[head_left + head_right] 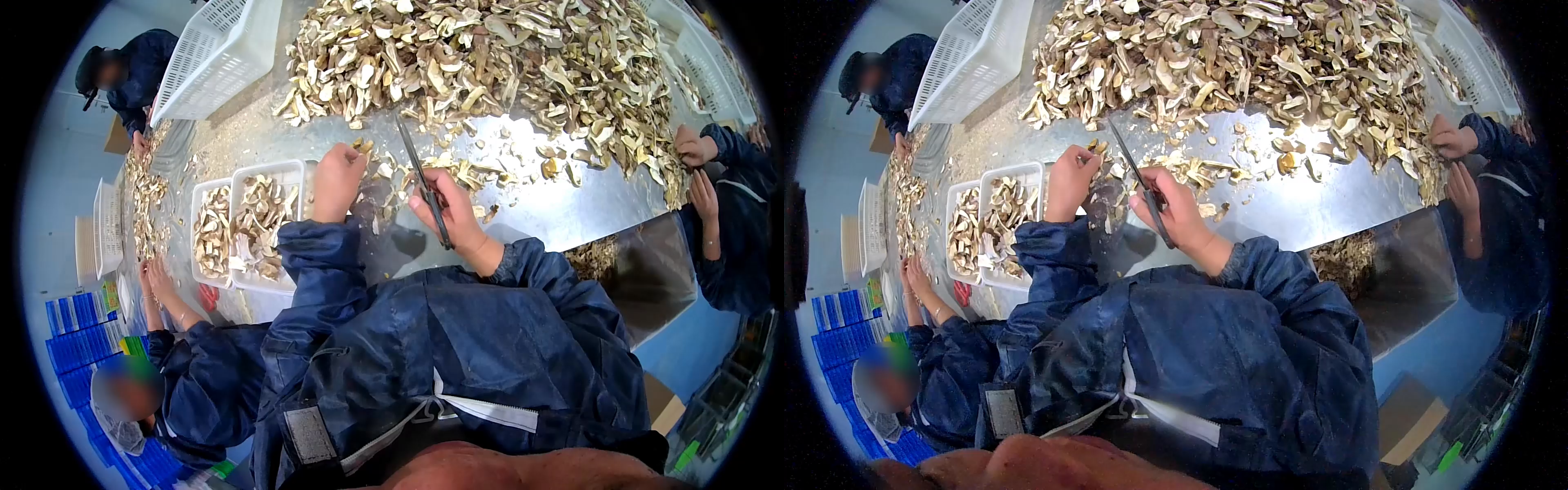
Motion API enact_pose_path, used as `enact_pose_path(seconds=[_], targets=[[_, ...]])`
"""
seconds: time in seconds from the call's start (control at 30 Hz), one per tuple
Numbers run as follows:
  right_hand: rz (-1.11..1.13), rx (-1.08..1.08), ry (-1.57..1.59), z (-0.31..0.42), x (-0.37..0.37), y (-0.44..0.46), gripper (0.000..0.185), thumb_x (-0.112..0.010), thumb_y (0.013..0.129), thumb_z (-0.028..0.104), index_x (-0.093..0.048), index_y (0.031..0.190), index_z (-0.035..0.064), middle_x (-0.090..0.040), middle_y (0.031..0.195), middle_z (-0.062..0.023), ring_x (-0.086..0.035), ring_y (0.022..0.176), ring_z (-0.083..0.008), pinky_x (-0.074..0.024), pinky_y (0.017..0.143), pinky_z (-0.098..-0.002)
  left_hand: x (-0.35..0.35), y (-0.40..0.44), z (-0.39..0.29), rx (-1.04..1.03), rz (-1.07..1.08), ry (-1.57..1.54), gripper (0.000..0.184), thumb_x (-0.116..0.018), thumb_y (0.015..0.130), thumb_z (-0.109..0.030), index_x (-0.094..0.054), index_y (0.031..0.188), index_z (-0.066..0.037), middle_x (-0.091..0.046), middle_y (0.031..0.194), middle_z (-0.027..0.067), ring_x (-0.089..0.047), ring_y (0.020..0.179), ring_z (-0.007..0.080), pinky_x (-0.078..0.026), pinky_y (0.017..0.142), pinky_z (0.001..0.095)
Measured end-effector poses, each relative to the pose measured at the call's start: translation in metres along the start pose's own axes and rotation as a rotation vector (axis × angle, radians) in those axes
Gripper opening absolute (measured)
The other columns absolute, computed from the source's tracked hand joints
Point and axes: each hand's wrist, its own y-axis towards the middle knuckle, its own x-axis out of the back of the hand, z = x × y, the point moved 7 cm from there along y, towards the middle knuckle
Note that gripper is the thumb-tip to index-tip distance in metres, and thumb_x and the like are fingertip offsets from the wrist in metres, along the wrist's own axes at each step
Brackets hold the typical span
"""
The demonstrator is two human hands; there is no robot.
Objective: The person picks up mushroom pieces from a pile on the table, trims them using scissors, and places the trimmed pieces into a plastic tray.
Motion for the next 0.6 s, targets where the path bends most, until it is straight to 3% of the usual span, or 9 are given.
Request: enact_pose_path(seconds=[0.03,0.13,0.23,0.6], targets=[[-0.002,0.005,-0.009,0.001,0.0,0.0,0.041,-0.076,0.089,0.022,-0.056,0.119,0.0011,-0.061,0.078,-0.0056,-0.057,0.067,-0.0131,-0.0472,0.064,-0.0277,-0.001,0.001,0.003,0.004,0.01,-0.017,0.024,-0.075,0.085,-0.021,-0.068,0.092,0.001,-0.06,0.066,0.0048,-0.054,0.06,0.0122,-0.042,0.055,0.0323],[-0.006,0.016,-0.023,0.002,0.0,0.001,0.042,-0.076,0.089,0.022,-0.056,0.119,0.0009,-0.061,0.078,-0.0056,-0.057,0.067,-0.0132,-0.0471,0.064,-0.0277,-0.001,-0.001,0.006,0.079,0.101,-0.058,0.025,-0.076,0.085,-0.02,-0.068,0.091,0.002,-0.061,0.068,0.0035,-0.054,0.06,0.0113,-0.042,0.055,0.0308],[-0.003,0.004,-0.017,0.005,0.001,0.001,0.042,-0.076,0.089,0.022,-0.056,0.119,0.0005,-0.061,0.078,-0.0059,-0.057,0.067,-0.0136,-0.0475,0.064,-0.0278,0.002,-0.003,0.004,0.093,0.111,-0.124,0.027,-0.075,0.083,-0.022,-0.068,0.091,0.003,-0.067,0.073,0.0142,-0.066,0.068,0.0243,-0.05,0.064,0.0354],[0.03,-0.033,-0.007,0.003,0.001,0.002,0.042,-0.074,0.091,0.023,-0.055,0.12,0.0002,-0.061,0.081,-0.0061,-0.056,0.07,-0.0128,-0.0473,0.066,-0.0279,0.002,-0.002,0.009,0.055,0.161,-0.069,0.023,-0.074,0.081,-0.018,-0.068,0.088,0.003,-0.068,0.079,0.0163,-0.066,0.073,0.0259,-0.051,0.067,0.0366]])
